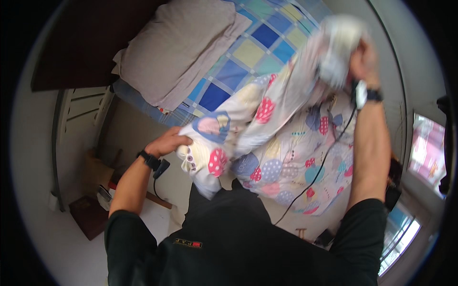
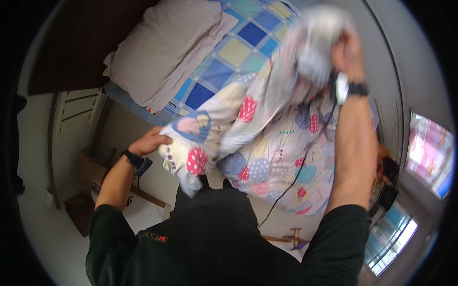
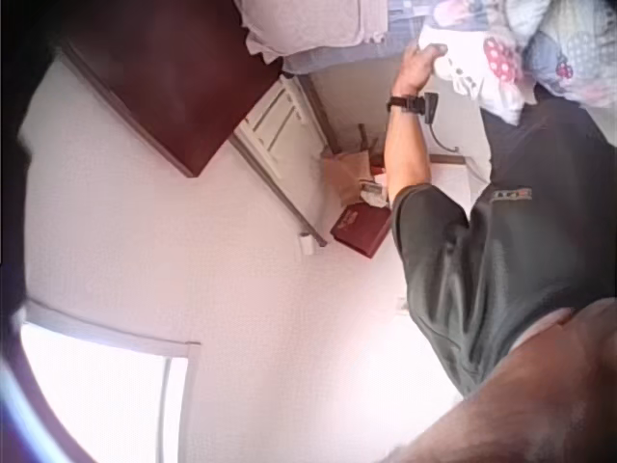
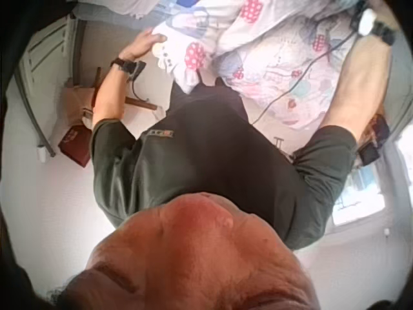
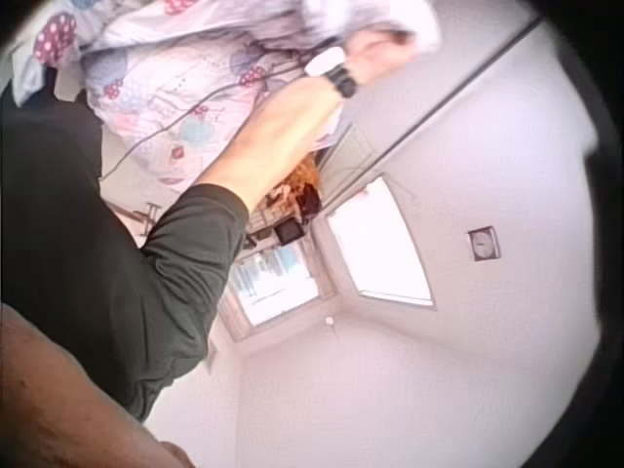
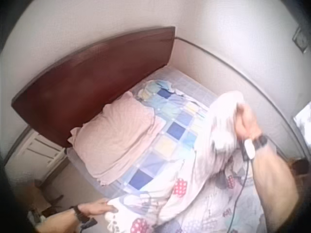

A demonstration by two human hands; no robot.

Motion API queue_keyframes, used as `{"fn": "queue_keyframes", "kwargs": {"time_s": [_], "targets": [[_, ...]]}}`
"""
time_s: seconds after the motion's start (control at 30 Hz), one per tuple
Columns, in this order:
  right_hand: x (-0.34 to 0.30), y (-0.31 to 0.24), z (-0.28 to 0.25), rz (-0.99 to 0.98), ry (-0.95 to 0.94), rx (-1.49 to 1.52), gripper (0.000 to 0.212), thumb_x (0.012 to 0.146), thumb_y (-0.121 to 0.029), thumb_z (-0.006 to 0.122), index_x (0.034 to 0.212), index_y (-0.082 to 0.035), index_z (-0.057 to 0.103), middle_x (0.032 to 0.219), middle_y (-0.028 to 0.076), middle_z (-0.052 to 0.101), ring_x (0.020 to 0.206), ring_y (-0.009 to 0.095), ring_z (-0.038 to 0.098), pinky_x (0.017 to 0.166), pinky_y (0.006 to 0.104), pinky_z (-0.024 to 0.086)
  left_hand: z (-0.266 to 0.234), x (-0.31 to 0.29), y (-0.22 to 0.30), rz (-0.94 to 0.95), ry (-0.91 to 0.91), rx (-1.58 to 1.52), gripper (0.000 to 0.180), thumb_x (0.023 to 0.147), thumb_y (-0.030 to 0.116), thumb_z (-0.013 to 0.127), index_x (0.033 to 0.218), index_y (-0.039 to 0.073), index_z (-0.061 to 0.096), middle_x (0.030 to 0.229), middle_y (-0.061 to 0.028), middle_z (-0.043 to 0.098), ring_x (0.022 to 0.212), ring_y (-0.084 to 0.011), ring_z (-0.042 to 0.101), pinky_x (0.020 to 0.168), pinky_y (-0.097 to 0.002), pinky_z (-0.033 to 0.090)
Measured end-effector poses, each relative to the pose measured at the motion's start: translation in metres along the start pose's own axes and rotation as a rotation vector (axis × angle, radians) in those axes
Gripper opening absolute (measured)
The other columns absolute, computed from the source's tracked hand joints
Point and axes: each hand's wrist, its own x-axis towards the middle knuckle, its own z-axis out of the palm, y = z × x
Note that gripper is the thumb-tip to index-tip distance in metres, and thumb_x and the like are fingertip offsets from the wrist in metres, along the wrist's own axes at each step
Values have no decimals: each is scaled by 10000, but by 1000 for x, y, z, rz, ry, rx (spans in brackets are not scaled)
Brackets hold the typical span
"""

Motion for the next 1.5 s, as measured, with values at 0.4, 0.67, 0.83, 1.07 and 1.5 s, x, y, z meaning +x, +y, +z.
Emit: {"fn": "queue_keyframes", "kwargs": {"time_s": [0.4,0.67,0.83,1.07,1.5], "targets": [[-267,78,41,252,-89,-832,369,1077,-243,701,1379,-33,735,1252,99,793,1174,176,732,1043,343,560,-78,69,7,-57,704,-836,488,1117,424,583,1446,65,600,1429,-120,655,1241,-311,677,1064,-556,579],[-630,251,-22,1161,278,-455,372,1043,-307,721,1197,28,764,990,44,761,881,117,690,783,304,550,-189,147,51,199,1201,159,1272,728,449,1015,1629,-99,303,1548,-203,563,1311,-310,617,1092,-433,528],[-699,278,-3,1298,527,-249,344,1050,-315,726,1230,-23,753,1010,34,752,906,124,709,755,308,570,-178,161,142,-170,1212,788,749,888,611,789,1128,-99,785,1105,-181,798,1007,-298,748,871,-450,577],[-642,340,25,1086,665,359,710,1088,-541,629,1546,-13,498,1498,250,601,1329,385,653,1018,535,595,2,11,402,771,733,143,544,1066,396,650,1502,71,616,1521,-148,625,1415,-334,581,1179,-492,498],[-593,427,14,-384,1534,1195,655,1152,-607,368,1401,-78,661,1279,84,743,1193,248,716,1036,451,581,157,-286,596,1325,794,451,460,1035,315,674,1380,13,632,1345,-199,696,1168,-325,710,959,-447,597]]}}
